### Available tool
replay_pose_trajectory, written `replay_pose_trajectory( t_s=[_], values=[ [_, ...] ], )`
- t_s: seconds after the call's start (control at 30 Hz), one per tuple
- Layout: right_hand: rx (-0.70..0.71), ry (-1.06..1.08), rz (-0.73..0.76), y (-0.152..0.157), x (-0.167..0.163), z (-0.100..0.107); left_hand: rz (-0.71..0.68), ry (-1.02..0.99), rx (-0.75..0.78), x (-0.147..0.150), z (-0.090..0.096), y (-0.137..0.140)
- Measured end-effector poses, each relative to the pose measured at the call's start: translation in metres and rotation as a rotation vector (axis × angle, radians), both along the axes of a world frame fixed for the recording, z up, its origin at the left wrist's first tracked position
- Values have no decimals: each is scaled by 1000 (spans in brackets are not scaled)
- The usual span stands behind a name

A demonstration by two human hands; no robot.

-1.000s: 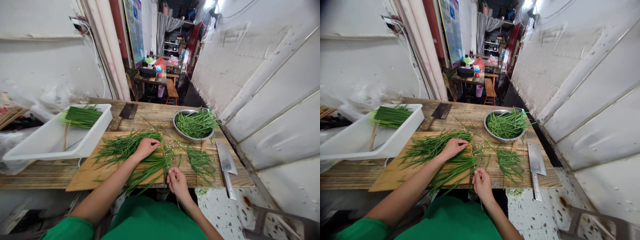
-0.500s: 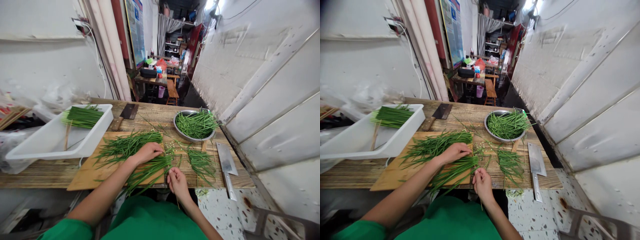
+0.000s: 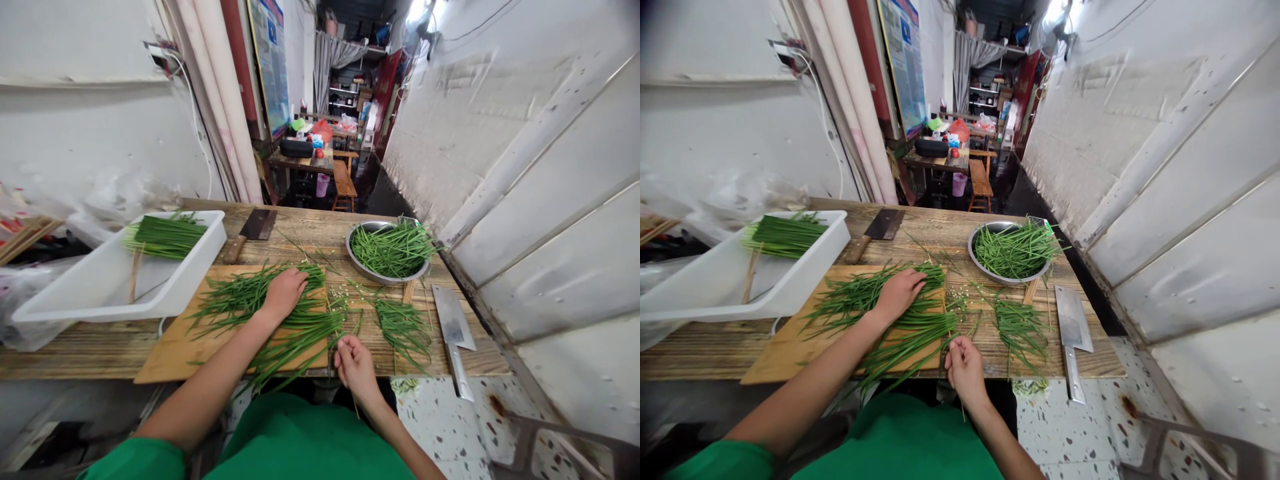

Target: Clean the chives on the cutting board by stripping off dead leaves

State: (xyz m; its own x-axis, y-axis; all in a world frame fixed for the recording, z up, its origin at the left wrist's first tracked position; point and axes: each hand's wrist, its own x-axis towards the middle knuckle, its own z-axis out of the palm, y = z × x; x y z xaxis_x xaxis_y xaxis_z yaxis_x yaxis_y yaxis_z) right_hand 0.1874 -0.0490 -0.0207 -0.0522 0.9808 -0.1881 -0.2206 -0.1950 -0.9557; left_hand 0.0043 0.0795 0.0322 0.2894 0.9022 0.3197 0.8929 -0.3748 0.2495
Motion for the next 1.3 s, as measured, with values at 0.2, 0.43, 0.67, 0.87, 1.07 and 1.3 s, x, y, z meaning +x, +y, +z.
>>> replay_pose_trajectory(
  t_s=[0.2,0.43,0.67,0.87,1.07,1.3],
  values=[
    [0,11,3,0,0,1,-103,-77,12,0,6,-1],
    [1,-7,3,0,0,1,82,-158,43,-14,6,6],
    [6,-7,3,0,1,-1,7,-114,-43,-14,4,7],
    [4,-11,7,0,1,-3,30,-203,-130,-14,11,2],
    [-5,0,6,0,1,0,-75,-205,-184,-19,16,0],
    [-9,-1,2,0,1,2,-408,-17,-99,-14,18,-3]
  ],
)
